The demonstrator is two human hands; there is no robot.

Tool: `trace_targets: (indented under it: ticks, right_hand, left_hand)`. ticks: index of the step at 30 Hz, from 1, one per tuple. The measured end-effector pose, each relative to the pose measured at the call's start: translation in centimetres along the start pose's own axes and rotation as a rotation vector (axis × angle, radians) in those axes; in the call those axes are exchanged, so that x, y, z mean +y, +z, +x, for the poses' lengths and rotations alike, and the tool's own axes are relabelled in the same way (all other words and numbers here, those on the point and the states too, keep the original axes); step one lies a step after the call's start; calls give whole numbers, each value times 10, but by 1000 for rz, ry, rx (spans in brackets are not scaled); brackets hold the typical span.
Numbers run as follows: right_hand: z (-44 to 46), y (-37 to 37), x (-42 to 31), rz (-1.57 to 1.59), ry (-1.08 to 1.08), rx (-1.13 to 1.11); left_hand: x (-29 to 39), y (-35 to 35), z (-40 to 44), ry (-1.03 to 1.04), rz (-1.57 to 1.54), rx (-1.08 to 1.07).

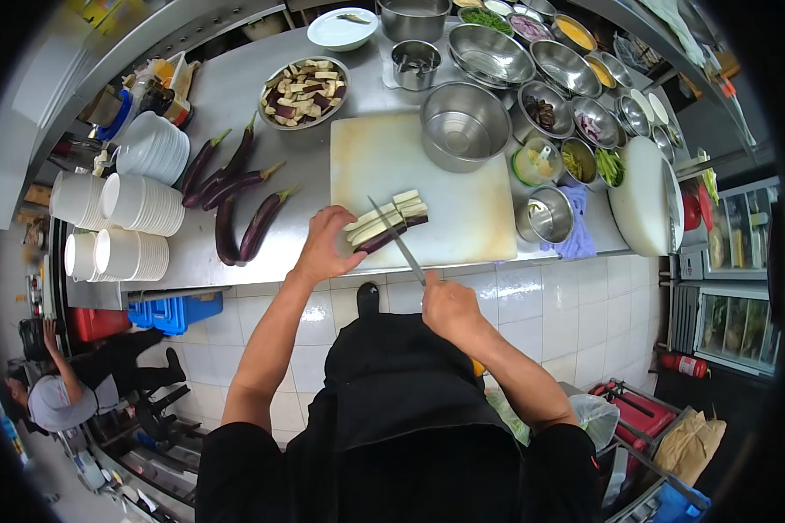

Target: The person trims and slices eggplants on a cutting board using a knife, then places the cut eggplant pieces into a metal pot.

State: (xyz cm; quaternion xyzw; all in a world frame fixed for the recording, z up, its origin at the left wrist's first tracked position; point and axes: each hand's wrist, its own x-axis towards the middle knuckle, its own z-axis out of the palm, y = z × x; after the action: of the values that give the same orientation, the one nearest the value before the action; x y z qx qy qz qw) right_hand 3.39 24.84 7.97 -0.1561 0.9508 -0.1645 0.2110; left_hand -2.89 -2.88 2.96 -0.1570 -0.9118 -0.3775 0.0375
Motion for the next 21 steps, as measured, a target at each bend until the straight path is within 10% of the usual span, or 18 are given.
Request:
trace_targets:
  ticks: [21]
  right_hand:
    - [33, 54, -13, 23, 60, -34]
  left_hand:
    - [-27, 49, 0, 83, 10, 177]
